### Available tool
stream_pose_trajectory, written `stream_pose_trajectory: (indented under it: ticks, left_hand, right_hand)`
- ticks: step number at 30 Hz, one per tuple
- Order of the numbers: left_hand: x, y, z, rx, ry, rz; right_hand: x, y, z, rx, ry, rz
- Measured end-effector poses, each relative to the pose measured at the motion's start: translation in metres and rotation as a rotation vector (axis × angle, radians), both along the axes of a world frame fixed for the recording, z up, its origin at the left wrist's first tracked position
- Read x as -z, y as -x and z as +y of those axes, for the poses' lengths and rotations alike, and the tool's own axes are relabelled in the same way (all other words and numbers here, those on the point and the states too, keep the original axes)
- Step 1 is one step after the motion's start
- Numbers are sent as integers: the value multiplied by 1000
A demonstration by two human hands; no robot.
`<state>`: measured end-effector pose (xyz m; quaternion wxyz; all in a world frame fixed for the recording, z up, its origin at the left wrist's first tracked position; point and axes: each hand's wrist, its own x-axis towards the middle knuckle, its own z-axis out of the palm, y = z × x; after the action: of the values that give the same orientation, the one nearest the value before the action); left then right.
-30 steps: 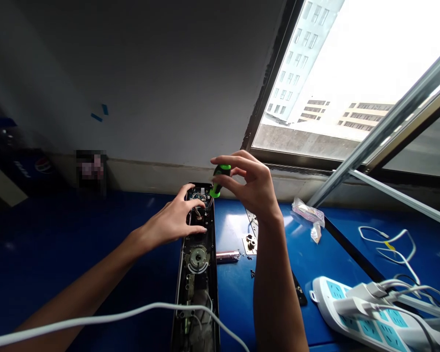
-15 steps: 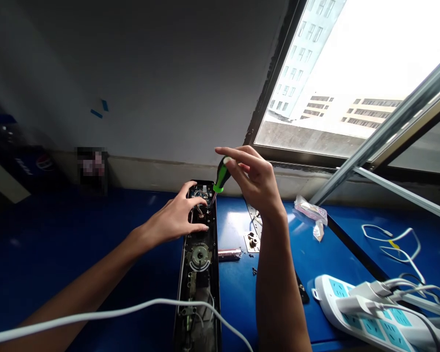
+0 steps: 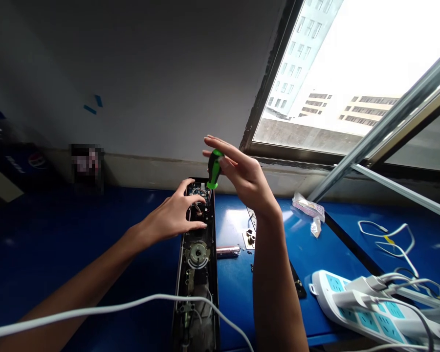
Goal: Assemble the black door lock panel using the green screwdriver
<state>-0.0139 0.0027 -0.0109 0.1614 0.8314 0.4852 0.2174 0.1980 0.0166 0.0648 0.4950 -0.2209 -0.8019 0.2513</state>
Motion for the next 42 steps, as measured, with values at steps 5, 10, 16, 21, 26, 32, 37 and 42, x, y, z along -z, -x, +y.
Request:
stream_pose_trajectory:
  ticks: [5, 10, 16, 21, 26, 32, 37, 42]
  left_hand:
    - [-1, 0, 0, -13, 20, 4]
    - [-1, -1, 0, -3, 26, -7]
    - [1, -1, 0, -22, 69, -37]
    - [3, -2, 1, -15, 83, -59]
    - [2, -2, 1, -12, 101, -73]
    - [-3, -4, 0, -44, 131, -72]
    - [-4, -4, -4, -51, 123, -48]
    - [-5, -5, -5, -53, 97, -11]
  right_hand:
    - [0, 3, -1, 131, -4, 14]
    - [-1, 6, -4, 100, -43, 22]
    - [-1, 10, -7, 155, -33, 21]
    - [-1, 8, -7, 135, -16, -8]
    - [-4, 0, -12, -54, 108, -45]
    - [-1, 1, -7, 146, 32, -52]
    - [-1, -9, -3, 144, 75, -79]
    - [-4, -23, -8, 110, 106, -122]
